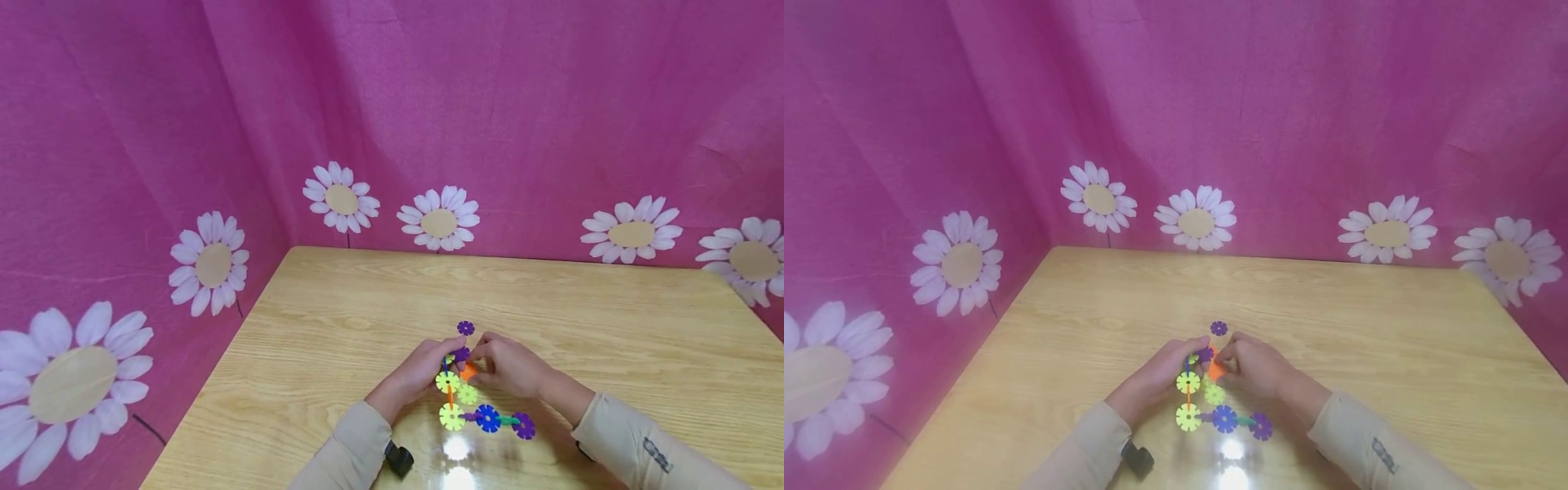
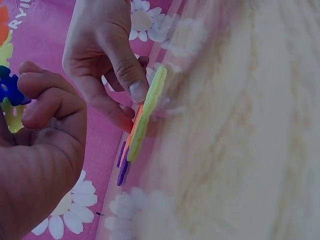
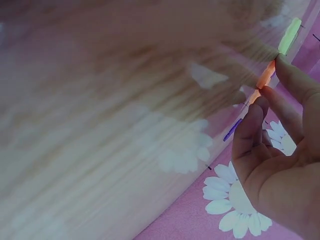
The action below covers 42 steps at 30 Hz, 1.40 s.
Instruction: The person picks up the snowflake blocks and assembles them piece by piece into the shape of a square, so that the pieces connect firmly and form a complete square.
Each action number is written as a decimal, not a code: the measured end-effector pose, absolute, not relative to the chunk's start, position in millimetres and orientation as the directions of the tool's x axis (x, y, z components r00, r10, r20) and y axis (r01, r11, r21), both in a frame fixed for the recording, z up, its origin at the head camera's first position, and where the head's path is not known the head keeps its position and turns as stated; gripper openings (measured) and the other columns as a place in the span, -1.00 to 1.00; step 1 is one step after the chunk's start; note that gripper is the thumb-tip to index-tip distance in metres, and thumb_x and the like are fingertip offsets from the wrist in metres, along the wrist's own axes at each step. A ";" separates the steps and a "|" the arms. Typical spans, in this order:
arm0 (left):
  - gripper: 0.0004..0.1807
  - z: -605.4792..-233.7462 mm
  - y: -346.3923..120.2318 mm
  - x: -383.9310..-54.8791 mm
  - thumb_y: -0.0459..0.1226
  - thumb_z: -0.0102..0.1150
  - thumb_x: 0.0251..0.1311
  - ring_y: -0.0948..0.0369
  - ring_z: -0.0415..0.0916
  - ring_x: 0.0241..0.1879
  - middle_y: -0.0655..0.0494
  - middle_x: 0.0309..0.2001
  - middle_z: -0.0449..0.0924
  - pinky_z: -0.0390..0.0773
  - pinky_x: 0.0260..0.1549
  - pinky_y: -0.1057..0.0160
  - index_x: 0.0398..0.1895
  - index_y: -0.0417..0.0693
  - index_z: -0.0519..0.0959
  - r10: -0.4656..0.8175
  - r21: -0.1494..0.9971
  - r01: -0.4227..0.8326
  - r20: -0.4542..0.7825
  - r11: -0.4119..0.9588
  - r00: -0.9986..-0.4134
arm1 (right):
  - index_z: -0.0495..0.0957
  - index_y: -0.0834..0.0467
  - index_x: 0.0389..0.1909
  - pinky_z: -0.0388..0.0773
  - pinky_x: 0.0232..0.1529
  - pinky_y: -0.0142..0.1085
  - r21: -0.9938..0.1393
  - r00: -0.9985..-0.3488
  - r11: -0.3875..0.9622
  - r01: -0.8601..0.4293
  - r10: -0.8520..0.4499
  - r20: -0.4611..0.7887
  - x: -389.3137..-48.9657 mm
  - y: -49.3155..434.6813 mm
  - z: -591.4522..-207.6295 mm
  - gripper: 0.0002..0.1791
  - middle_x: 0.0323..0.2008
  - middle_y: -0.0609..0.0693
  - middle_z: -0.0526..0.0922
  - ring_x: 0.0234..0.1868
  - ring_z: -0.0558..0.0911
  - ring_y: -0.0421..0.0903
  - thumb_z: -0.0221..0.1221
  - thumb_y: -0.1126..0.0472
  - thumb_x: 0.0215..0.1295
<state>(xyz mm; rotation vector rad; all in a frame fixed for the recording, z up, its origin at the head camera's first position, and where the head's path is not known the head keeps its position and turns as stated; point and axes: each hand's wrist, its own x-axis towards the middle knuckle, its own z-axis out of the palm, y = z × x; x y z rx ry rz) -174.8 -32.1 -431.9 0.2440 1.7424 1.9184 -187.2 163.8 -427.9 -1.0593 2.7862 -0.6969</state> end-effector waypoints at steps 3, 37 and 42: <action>-0.39 -431.2 -31.9 -175.1 0.20 0.02 0.13 0.32 0.29 -0.70 0.15 -0.62 0.43 0.24 -0.77 0.43 -0.47 -0.24 0.51 0.501 0.967 -0.252 -0.198 -0.042 -0.843 | 0.66 0.03 -0.31 0.39 -0.57 -0.45 -0.436 -0.750 0.648 -0.624 -0.654 0.100 -188.5 163.7 -428.3 -0.81 -0.39 -0.15 0.45 -0.54 0.37 -0.30 0.36 0.13 0.02; -0.48 -431.5 -33.5 -176.5 0.19 0.00 0.14 0.34 0.27 -0.66 0.12 -0.57 0.44 0.17 -0.75 0.41 -0.53 -0.10 0.50 0.461 0.972 -0.234 -0.207 -0.002 -0.863 | 0.67 0.07 -0.21 0.46 -0.39 -0.43 -0.473 -0.632 0.539 -0.697 -0.773 0.050 -191.2 179.7 -422.8 -0.71 -0.30 -0.10 0.50 -0.41 0.43 -0.25 0.38 0.13 -0.01; -0.47 -433.2 -34.0 -176.6 0.19 -0.01 0.15 0.34 0.27 -0.67 0.13 -0.58 0.44 0.17 -0.75 0.41 -0.53 -0.10 0.50 0.466 0.972 -0.234 -0.210 0.005 -0.860 | 0.64 0.09 -0.23 0.46 -0.39 -0.42 -0.504 -0.635 0.526 -0.685 -0.770 0.059 -191.5 179.4 -427.6 -0.74 -0.32 -0.11 0.50 -0.41 0.44 -0.26 0.36 0.16 0.01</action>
